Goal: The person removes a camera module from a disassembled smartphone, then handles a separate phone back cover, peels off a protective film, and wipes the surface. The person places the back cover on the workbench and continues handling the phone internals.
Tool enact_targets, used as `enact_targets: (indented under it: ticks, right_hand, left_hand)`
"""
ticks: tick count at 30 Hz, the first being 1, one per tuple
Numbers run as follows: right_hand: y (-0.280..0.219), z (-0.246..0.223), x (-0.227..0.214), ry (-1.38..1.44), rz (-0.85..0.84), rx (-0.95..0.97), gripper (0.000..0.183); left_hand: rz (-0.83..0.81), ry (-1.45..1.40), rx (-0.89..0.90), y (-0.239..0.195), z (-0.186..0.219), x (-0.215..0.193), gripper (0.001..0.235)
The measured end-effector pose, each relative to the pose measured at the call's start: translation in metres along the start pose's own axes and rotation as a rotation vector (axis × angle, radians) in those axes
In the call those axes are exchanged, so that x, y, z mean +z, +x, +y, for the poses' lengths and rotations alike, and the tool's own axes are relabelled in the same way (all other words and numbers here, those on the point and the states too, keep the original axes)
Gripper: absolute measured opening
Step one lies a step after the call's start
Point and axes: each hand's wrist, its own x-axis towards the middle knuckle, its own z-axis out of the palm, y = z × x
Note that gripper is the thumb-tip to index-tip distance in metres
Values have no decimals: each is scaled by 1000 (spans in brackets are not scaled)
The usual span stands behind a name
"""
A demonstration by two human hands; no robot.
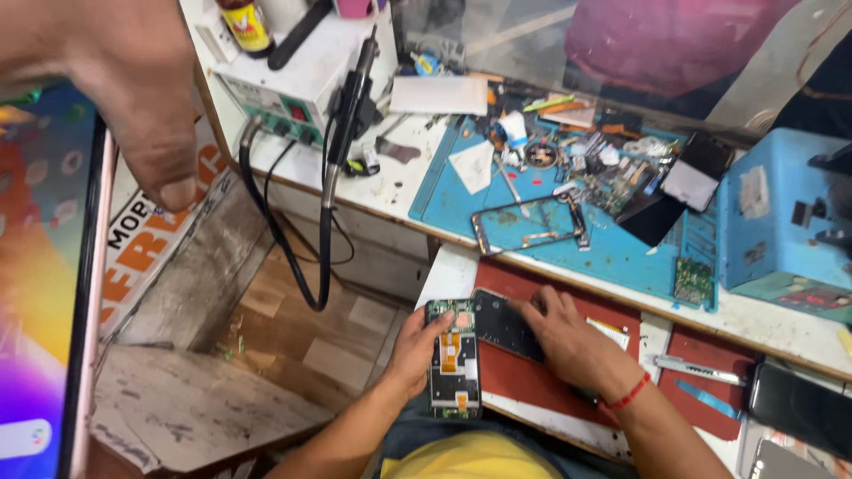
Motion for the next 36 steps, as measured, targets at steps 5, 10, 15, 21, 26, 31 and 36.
enact_targets:
  ticks: [5, 10, 15, 21, 26, 31, 36]
  right_hand:
    - [7, -4, -10, -94, -117, 102, 98]
    - [5, -4, -15, -77, -54, 88, 108]
    - [0, -7, -15, -41, -42, 131, 106]
    - [-6, -2, 1, -51, 1, 75, 90]
    - [0, 2, 1, -98, 7, 13, 82]
    - [11, 8, -6, -163, -52, 57, 103]
    - [0, 20, 2, -13, 37, 60, 98]
  left_hand:
    - [-10, -13, 24, 1, -3, -1, 17]
    - [-11, 6, 26, 0, -5, -3, 17]
    - [-4, 15, 21, -2, -2, -1, 19]
    - [18, 11, 22, 2, -7, -5, 20]
    - [-33, -10, 56, 1, -9, -7, 20]
    - [136, 41, -19, 3, -10, -7, 23]
    - [12, -39, 31, -1, -15, -13, 18]
